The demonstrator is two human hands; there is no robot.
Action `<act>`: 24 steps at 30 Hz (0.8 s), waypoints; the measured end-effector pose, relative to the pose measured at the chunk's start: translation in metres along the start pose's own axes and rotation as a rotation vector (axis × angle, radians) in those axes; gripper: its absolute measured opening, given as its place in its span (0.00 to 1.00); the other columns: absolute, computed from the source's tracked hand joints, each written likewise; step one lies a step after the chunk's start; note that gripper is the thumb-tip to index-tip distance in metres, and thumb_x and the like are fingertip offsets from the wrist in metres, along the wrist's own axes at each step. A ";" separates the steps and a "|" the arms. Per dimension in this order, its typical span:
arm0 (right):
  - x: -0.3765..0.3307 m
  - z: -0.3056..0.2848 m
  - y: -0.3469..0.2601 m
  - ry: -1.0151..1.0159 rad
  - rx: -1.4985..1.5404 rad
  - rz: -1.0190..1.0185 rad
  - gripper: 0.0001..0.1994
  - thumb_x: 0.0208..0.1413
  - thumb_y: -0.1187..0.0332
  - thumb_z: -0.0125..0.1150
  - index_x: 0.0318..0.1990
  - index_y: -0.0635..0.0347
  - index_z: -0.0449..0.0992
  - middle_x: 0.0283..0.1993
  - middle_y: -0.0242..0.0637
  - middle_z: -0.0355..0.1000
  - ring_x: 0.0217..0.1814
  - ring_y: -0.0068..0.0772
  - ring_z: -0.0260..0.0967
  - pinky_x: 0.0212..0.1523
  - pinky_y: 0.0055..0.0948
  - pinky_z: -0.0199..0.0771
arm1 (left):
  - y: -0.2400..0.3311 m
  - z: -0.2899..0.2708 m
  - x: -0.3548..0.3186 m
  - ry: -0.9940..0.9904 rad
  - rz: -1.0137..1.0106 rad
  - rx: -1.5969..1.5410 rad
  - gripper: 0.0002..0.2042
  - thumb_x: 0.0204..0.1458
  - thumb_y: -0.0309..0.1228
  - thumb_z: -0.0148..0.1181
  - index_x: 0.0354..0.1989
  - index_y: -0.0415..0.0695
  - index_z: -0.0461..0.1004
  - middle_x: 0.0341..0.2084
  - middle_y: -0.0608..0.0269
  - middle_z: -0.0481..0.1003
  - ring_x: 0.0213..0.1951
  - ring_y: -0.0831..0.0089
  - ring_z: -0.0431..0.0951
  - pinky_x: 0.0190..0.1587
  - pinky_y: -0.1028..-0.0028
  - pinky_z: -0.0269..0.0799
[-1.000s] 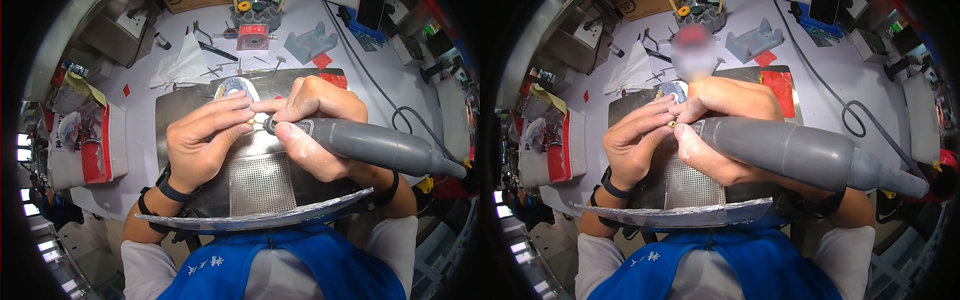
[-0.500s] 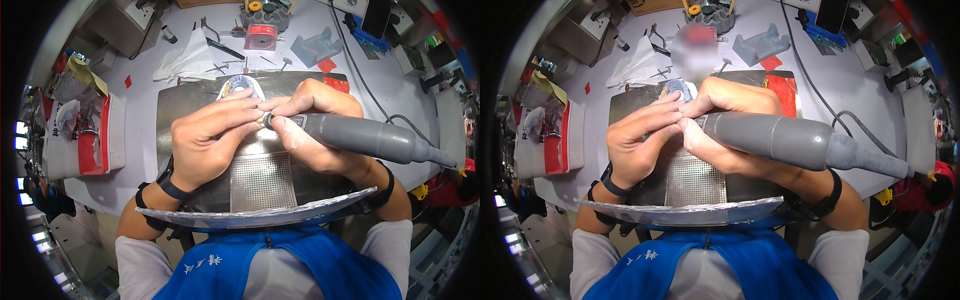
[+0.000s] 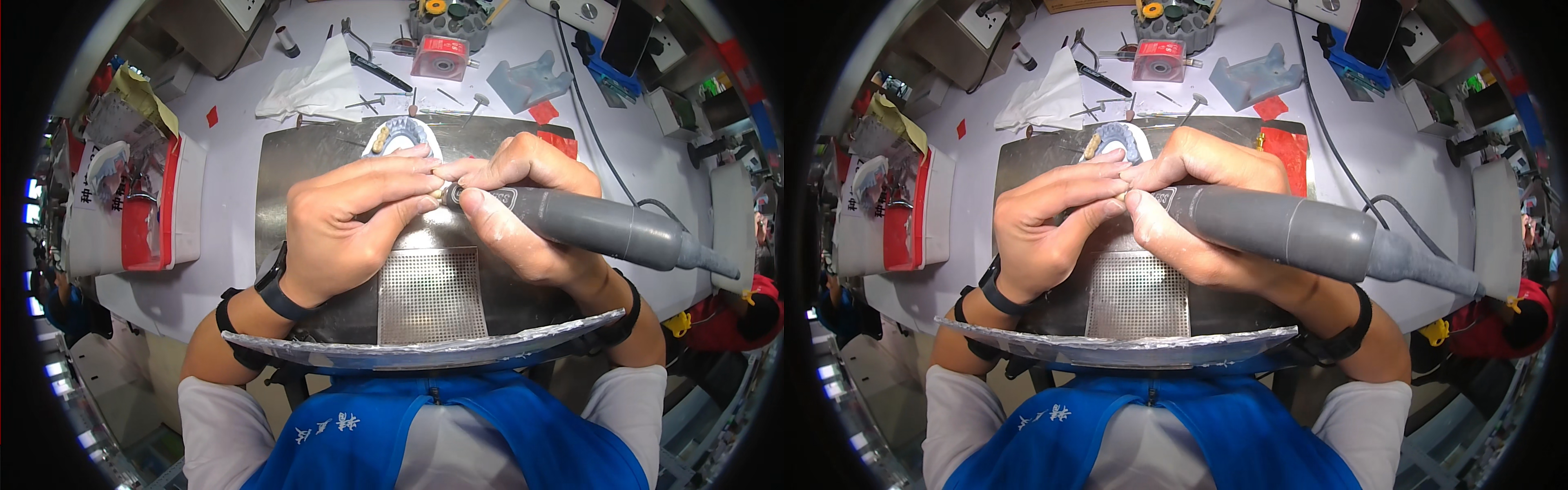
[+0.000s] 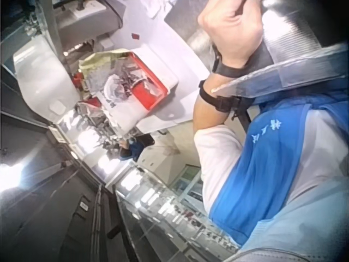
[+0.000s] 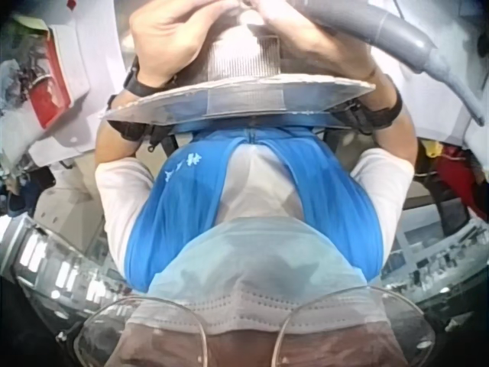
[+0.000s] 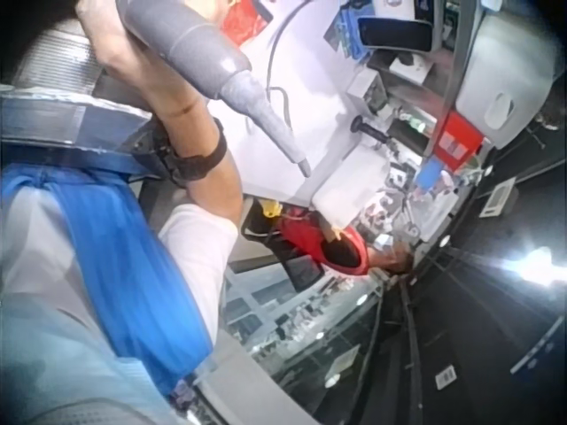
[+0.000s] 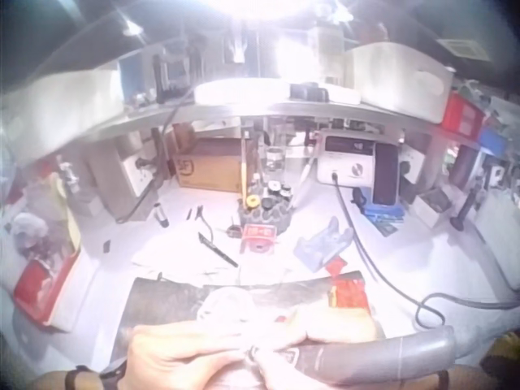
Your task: The technician uses a rotary tool to polish and refine the shape of a dental crown mounted on a model.
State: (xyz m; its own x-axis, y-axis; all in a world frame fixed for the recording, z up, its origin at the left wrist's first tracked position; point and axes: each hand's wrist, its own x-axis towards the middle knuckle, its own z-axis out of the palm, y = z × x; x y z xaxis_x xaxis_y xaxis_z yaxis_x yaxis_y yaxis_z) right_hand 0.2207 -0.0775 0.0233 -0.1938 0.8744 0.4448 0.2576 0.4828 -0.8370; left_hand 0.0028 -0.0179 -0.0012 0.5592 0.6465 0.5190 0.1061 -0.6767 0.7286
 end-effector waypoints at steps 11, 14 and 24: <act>-0.001 0.001 0.003 -0.002 0.004 -0.023 0.04 0.55 0.79 0.62 0.35 0.67 0.73 0.41 0.52 0.80 0.34 0.22 0.70 0.39 0.25 0.72 | 0.001 0.001 -0.001 0.016 -0.016 -0.006 0.10 0.48 0.15 0.67 0.39 0.36 0.84 0.41 0.48 0.83 0.51 0.56 0.82 0.57 0.64 0.76; 0.000 0.002 0.003 0.013 0.001 -0.019 0.03 0.54 0.79 0.61 0.34 0.67 0.73 0.39 0.51 0.80 0.33 0.22 0.69 0.39 0.25 0.71 | 0.001 0.001 -0.001 0.013 -0.036 -0.014 0.10 0.48 0.15 0.67 0.40 0.36 0.84 0.41 0.48 0.83 0.51 0.56 0.82 0.57 0.64 0.76; 0.001 0.003 0.003 0.040 -0.001 -0.024 0.03 0.54 0.78 0.61 0.33 0.66 0.72 0.34 0.46 0.79 0.30 0.21 0.67 0.36 0.25 0.70 | 0.000 0.001 -0.001 0.004 -0.025 -0.022 0.10 0.48 0.15 0.67 0.40 0.35 0.84 0.42 0.46 0.83 0.51 0.57 0.82 0.57 0.65 0.76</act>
State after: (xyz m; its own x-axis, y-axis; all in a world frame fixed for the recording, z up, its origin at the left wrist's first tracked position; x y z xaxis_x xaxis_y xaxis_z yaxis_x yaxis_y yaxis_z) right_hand 0.2185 -0.0755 0.0196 -0.1616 0.8640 0.4769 0.2546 0.5034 -0.8257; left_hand 0.0032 -0.0186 -0.0022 0.5536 0.6646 0.5018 0.1024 -0.6523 0.7510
